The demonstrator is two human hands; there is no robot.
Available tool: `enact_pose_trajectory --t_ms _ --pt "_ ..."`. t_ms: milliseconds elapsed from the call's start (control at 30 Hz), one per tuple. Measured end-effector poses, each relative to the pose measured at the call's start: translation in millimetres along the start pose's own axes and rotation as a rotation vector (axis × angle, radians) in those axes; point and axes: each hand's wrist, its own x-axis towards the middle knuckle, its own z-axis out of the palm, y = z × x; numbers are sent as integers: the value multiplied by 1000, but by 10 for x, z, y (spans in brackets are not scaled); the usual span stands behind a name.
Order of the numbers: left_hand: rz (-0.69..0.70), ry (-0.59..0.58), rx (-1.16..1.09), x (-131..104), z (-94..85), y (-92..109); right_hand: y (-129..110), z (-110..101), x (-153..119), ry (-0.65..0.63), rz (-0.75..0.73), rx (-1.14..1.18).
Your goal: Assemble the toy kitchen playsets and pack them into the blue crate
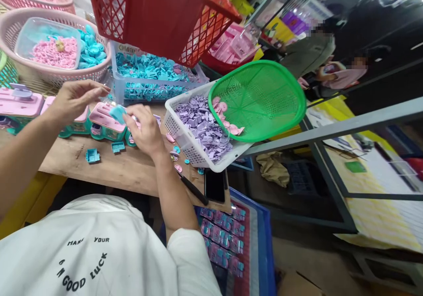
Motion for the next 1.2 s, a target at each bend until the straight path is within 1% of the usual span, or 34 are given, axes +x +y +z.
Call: enact_pose_trajectory --t_ms 67,133,167,233,300,433,500,567,700,733,833,900,933,967,1033,1067,1100,1133,1200 --pt "-89 -43 -9 102 -99 11 29 43 448 -109 -45 -95" --pt "-133 -110 53 195 -165 -4 75 147 788 -252 -23 -192" --pt "-143 -145 101 232 -184 -19 96 206 897 -321 1 -232" --pt "-149 -219 213 288 -197 -59 129 307 1002 -417 45 -288" --pt "-141 -271 311 330 -195 -104 151 363 1001 -441 66 -319" --pt "-123 -317 414 403 -201 -196 163 370 934 -434 78 -357" --pt "-118 -343 417 424 -202 -231 152 369 910 -434 88 -379" --pt "-106 -346 413 421 -188 -248 139 385 881 -405 89 -418" --pt "-111 -294 492 378 -153 -231 150 466 809 -339 86 -485" --pt "-125 -299 505 369 -157 -224 159 488 793 -336 79 -484" --pt "-167 -360 474 352 -198 -217 155 527 733 -333 61 -471" --pt "-150 -375 457 320 -216 -210 90 508 649 -299 65 -479" --pt "-113 -349 471 281 -211 -199 34 483 583 -266 70 -486" --pt "-53 -297 502 219 -193 -181 -35 452 496 -228 72 -492" --pt "125 -145 569 13 -119 -130 -186 387 263 -170 55 -492" --pt "220 -79 584 -131 -66 -105 -252 364 121 -171 37 -488" --pt "306 -41 585 -298 -6 -86 -300 354 -32 -198 17 -486" --pt "376 -43 569 -478 60 -79 -324 360 -190 -248 -3 -488" --pt "448 -130 535 -832 197 -112 -287 416 -483 -372 -24 -511"
